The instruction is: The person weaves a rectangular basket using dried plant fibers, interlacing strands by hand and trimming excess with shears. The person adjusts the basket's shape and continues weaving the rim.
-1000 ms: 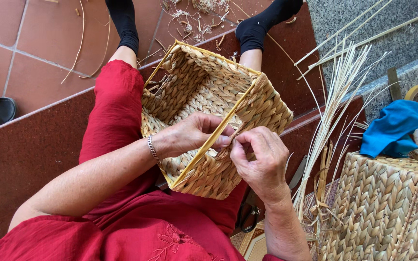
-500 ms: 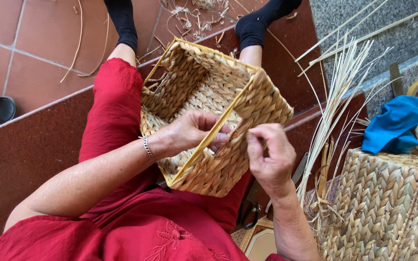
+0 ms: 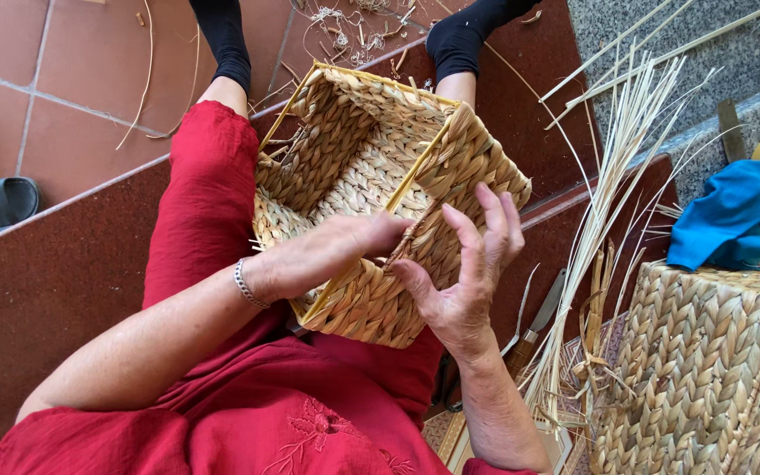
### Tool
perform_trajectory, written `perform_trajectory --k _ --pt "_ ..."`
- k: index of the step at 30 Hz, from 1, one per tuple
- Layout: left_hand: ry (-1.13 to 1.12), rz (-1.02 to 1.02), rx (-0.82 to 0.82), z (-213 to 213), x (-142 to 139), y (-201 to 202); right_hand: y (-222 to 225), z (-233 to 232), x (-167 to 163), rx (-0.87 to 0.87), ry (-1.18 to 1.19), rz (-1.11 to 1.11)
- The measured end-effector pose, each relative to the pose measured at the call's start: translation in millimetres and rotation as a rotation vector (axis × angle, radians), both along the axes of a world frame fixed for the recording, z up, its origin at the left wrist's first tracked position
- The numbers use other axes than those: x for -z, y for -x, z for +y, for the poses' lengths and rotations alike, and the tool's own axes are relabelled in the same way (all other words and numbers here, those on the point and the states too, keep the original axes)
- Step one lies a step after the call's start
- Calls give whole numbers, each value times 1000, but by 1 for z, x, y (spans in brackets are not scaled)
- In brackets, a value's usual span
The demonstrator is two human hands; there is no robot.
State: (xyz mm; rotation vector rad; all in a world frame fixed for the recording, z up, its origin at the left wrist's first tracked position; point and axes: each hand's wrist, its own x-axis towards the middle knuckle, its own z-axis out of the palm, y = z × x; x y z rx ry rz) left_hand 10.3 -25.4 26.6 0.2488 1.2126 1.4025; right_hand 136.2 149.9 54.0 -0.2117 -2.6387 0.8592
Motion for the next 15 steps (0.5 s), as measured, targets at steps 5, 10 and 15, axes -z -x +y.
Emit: perform_trajectory --k 5,10,15 --pt "-147 332 110 -2 11 0 4 -4 -1 38 198 -16" --pt "-137 298 121 -2 18 -2 5 -5 4 87 285 42" --pt "-229 356 72 3 14 -2 0 -3 17 105 217 94"
